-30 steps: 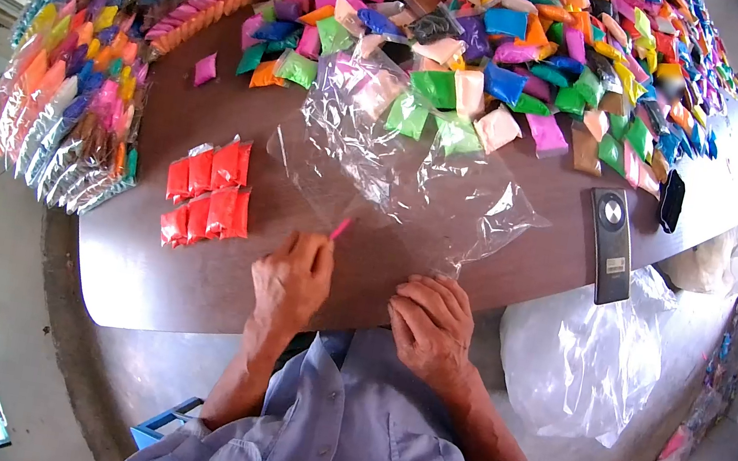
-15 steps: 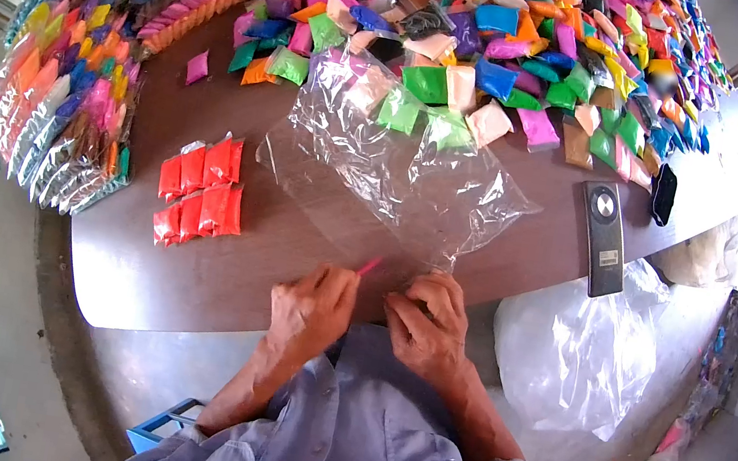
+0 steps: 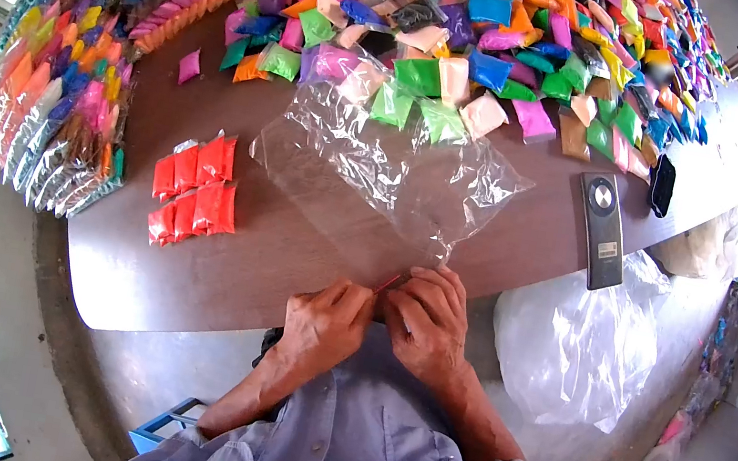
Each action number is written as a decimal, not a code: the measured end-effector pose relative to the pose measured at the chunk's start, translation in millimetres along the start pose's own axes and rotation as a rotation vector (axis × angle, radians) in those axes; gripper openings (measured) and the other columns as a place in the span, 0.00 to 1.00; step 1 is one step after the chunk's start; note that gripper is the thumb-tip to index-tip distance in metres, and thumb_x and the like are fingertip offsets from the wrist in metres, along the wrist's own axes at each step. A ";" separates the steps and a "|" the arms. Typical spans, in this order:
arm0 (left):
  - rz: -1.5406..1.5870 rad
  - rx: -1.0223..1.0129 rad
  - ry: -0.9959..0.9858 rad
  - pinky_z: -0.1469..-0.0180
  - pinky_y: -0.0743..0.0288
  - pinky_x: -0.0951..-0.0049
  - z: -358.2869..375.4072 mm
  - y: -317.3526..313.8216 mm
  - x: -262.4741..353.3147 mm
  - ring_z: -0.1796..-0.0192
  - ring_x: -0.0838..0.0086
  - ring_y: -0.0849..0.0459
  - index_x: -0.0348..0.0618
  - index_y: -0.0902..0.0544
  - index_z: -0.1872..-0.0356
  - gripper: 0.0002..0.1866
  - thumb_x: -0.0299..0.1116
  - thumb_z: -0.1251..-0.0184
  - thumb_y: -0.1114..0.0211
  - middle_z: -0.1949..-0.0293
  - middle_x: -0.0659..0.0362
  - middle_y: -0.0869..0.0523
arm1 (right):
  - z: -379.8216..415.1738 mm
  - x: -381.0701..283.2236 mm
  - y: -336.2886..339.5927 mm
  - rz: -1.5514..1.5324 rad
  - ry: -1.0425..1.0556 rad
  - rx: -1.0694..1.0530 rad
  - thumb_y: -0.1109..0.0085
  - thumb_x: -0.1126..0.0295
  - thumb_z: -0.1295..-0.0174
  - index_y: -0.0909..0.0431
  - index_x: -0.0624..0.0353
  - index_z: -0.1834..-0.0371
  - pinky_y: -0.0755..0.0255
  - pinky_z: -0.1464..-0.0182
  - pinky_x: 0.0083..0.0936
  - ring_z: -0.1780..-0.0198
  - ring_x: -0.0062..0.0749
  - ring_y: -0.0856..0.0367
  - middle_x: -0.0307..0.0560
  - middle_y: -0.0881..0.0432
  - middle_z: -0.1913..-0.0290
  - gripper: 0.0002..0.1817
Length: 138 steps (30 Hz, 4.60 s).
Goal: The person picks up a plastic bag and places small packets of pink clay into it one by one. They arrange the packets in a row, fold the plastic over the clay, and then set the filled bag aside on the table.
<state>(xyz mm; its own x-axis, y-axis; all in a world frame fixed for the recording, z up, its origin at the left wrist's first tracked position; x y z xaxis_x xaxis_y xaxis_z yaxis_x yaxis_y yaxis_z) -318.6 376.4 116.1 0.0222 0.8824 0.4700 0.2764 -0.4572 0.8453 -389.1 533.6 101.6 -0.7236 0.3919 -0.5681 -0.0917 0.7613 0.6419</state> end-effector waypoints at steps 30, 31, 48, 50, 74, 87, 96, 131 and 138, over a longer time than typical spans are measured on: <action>-0.109 0.009 -0.065 0.73 0.18 0.60 -18.9 5.5 -8.8 0.72 0.66 0.12 0.53 0.16 0.66 0.06 0.32 0.27 0.28 0.68 0.62 0.17 | 2.0 2.8 2.0 -0.014 -0.001 0.063 0.17 0.78 0.48 0.09 0.52 0.58 0.23 0.29 0.55 0.40 0.45 0.12 0.41 0.14 0.53 0.15; -0.149 -0.028 -0.123 0.74 0.19 0.63 -17.5 -1.1 -0.7 0.71 0.69 0.12 0.54 0.18 0.68 0.07 0.32 0.29 0.28 0.67 0.64 0.18 | 1.6 3.1 2.2 -0.009 0.002 0.060 0.17 0.78 0.48 0.09 0.51 0.58 0.22 0.30 0.55 0.41 0.45 0.12 0.41 0.14 0.53 0.15; -0.060 0.027 0.071 0.66 0.16 0.53 -65.8 -7.8 -26.5 0.67 0.52 0.08 0.49 0.13 0.62 0.06 0.35 0.22 0.27 0.65 0.57 0.10 | 1.0 4.1 -0.5 0.003 -0.018 0.087 0.16 0.77 0.47 0.09 0.51 0.59 0.22 0.32 0.53 0.42 0.44 0.12 0.40 0.14 0.54 0.14; 0.058 0.014 0.017 0.66 0.16 0.53 -64.6 -15.0 -11.4 0.67 0.53 0.08 0.49 0.13 0.61 0.06 0.35 0.21 0.28 0.64 0.58 0.10 | 1.9 4.2 -0.7 0.006 -0.021 0.085 0.16 0.77 0.48 0.09 0.51 0.59 0.22 0.32 0.53 0.42 0.44 0.12 0.40 0.14 0.54 0.14; 0.110 -0.095 -0.088 0.62 0.14 0.58 -89.0 -14.6 0.5 0.64 0.58 0.08 0.47 0.07 0.45 0.10 0.29 0.23 0.28 0.62 0.59 0.13 | -28.4 44.1 35.8 0.195 -0.064 0.226 0.20 0.78 0.45 0.08 0.56 0.53 0.20 0.42 0.42 0.45 0.49 0.11 0.48 0.11 0.47 0.15; -0.067 -0.131 -0.338 0.62 0.13 0.64 -105.8 -26.2 13.4 0.62 0.67 0.09 0.47 0.10 0.46 0.13 0.27 0.30 0.30 0.60 0.62 0.17 | -19.7 56.8 27.6 0.172 -0.150 0.259 0.19 0.74 0.48 0.10 0.52 0.48 0.21 0.44 0.39 0.49 0.44 0.10 0.41 0.09 0.49 0.22; -0.181 -0.142 -0.348 0.64 0.14 0.64 -120.7 -29.8 13.6 0.63 0.68 0.09 0.46 0.14 0.55 0.07 0.26 0.32 0.30 0.61 0.62 0.18 | -16.2 60.6 25.9 0.127 -0.153 0.297 0.22 0.77 0.46 0.12 0.51 0.52 0.23 0.46 0.38 0.50 0.41 0.10 0.41 0.09 0.52 0.18; -0.269 -0.227 -0.359 0.66 0.15 0.63 -123.9 -30.1 28.8 0.64 0.67 0.08 0.47 0.18 0.56 0.08 0.27 0.34 0.29 0.62 0.60 0.20 | -11.4 62.0 24.6 0.126 -0.080 0.291 0.23 0.73 0.51 0.07 0.46 0.49 0.26 0.49 0.34 0.53 0.35 0.13 0.34 0.14 0.52 0.22; -0.170 -0.271 -0.331 0.64 0.15 0.60 -124.6 -26.8 37.8 0.63 0.64 0.08 0.47 0.19 0.57 0.08 0.26 0.31 0.29 0.60 0.59 0.18 | -13.7 60.7 26.2 0.125 -0.088 0.310 0.23 0.73 0.51 0.07 0.46 0.49 0.26 0.50 0.33 0.53 0.34 0.13 0.33 0.14 0.52 0.22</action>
<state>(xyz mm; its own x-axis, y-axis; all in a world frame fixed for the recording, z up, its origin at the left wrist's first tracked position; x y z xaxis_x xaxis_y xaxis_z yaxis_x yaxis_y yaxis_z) -444.9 408.1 142.8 0.3163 0.9153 0.2495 0.0423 -0.2764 0.9601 -444.8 570.2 91.0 -0.6533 0.5248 -0.5457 0.2159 0.8200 0.5301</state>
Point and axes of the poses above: each hand's wrist, its own z-axis away from the middle knuckle, its own y-axis out of the back of the hand, x = y × z, the point moved 4 cm from there along -z, towards the middle knuckle
